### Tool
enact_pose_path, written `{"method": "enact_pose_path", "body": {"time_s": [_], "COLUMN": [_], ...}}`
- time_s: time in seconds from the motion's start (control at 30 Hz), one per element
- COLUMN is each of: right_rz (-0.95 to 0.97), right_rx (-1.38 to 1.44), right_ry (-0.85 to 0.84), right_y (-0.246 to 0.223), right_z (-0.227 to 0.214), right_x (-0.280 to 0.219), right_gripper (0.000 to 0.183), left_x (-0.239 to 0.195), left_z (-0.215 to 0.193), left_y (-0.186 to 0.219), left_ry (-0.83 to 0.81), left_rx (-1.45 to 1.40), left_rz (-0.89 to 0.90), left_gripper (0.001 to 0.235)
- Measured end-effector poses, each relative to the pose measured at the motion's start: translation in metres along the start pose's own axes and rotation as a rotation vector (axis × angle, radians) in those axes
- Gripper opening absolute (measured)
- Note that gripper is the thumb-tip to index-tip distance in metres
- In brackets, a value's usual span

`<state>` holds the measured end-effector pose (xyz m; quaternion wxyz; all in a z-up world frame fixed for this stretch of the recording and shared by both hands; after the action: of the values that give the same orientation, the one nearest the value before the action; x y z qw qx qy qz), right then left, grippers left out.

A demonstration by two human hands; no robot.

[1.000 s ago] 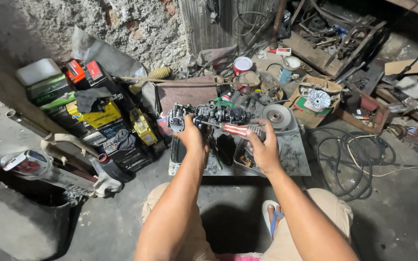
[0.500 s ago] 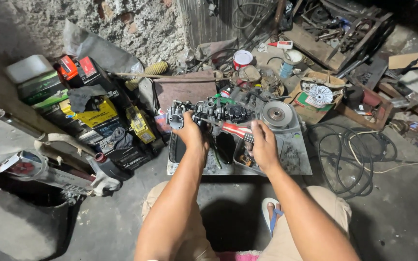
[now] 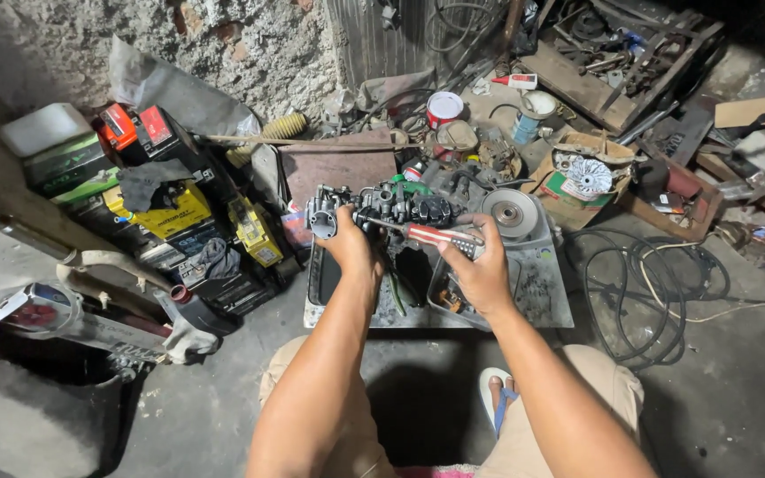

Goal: Disassembling a motorcycle carburetor body by removing screws with a screwdriver and extracting internal components.

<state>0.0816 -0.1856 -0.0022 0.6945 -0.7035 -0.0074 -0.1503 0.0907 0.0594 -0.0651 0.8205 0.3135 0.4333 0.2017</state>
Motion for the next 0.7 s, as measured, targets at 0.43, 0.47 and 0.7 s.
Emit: {"method": "enact_pose_path", "body": {"time_s": [0.43,0.47,0.7], "right_rz": [0.054,0.126,0.103], "right_rx": [0.074,0.097,0.112], "right_ry": [-0.053,-0.045,-0.027], "right_y": [0.0,0.004,-0.018], "right_z": [0.015,0.015,0.013], "right_x": [-0.003,-0.005,-0.007], "right_gripper": [0.032,0.025,0.04], "left_x": [-0.021,-0.018,-0.023], "left_z": [0.006,0.005,0.001], "left_y": [0.014,0.012,0.016], "left_ry": [-0.01,-0.005,0.004], "left_rx": [0.018,0.01,0.003], "left_rz": [-0.031,-0.026,-0.016], "left_gripper": [0.08,0.081,0.079]}}
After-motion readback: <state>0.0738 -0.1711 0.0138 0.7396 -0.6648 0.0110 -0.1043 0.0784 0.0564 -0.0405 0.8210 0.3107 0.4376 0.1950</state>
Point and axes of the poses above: each hand's wrist, its own x-axis towards the middle knuckle, its own z-axis out of the palm, y = z × x, the point moved 10 cm from there along x, towards the middle knuckle, and after that the axes turned 3 degrees about y, right-handed, at the moved point
